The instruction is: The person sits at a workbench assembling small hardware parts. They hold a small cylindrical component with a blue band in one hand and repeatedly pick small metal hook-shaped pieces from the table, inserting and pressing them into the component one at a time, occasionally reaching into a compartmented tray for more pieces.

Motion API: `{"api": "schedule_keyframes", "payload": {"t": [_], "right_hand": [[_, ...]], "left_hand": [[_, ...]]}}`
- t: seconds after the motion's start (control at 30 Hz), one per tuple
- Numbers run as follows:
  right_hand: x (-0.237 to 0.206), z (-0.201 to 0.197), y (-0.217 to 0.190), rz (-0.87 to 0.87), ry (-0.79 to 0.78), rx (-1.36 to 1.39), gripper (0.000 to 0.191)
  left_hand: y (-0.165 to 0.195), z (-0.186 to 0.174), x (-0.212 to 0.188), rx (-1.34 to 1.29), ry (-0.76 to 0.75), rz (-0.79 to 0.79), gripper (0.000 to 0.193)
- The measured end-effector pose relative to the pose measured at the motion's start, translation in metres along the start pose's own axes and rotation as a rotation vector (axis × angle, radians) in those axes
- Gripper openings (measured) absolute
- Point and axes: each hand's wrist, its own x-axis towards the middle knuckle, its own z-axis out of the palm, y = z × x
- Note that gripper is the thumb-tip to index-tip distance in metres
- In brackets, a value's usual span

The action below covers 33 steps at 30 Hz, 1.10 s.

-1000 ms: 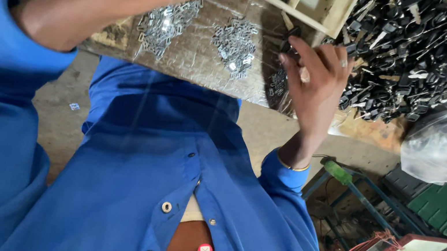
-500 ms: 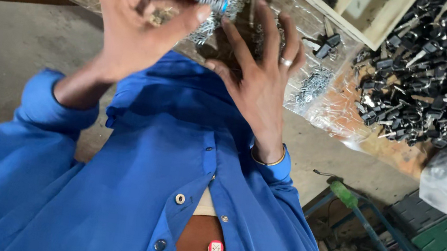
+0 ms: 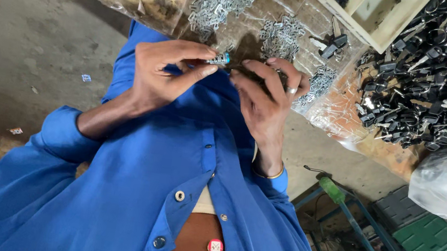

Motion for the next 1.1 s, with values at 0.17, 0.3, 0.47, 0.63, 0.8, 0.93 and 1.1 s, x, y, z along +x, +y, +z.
{"api": "schedule_keyframes", "payload": {"t": [0.17, 0.3, 0.47, 0.63, 0.8, 0.93, 1.1], "right_hand": [[0.003, 0.002, -0.011, 0.224, 0.058, 0.190, 0.016], [0.009, 0.003, -0.021, 0.301, 0.038, 0.308, 0.018], [0.011, 0.006, -0.025, 0.395, 0.037, 0.512, 0.031], [0.012, 0.012, -0.024, 0.413, 0.027, 0.432, 0.042], [0.019, 0.003, -0.024, 0.154, -0.032, 0.061, 0.029], [0.025, -0.002, -0.025, 0.111, 0.016, 0.017, 0.030], [0.013, 0.001, -0.022, -0.011, 0.035, -0.045, 0.022]], "left_hand": [[-0.002, 0.007, -0.005, 0.066, -0.010, 0.001, 0.023], [-0.005, 0.010, -0.006, 0.115, -0.014, -0.007, 0.023], [-0.011, 0.011, -0.008, 0.129, -0.026, 0.090, 0.024], [-0.015, 0.010, -0.010, 0.173, -0.047, 0.137, 0.023], [-0.019, 0.005, -0.008, 0.206, -0.053, 0.191, 0.022], [-0.015, -0.001, -0.012, -0.024, -0.012, -0.028, 0.022], [-0.012, -0.004, -0.009, -0.044, -0.010, -0.071, 0.019]]}}
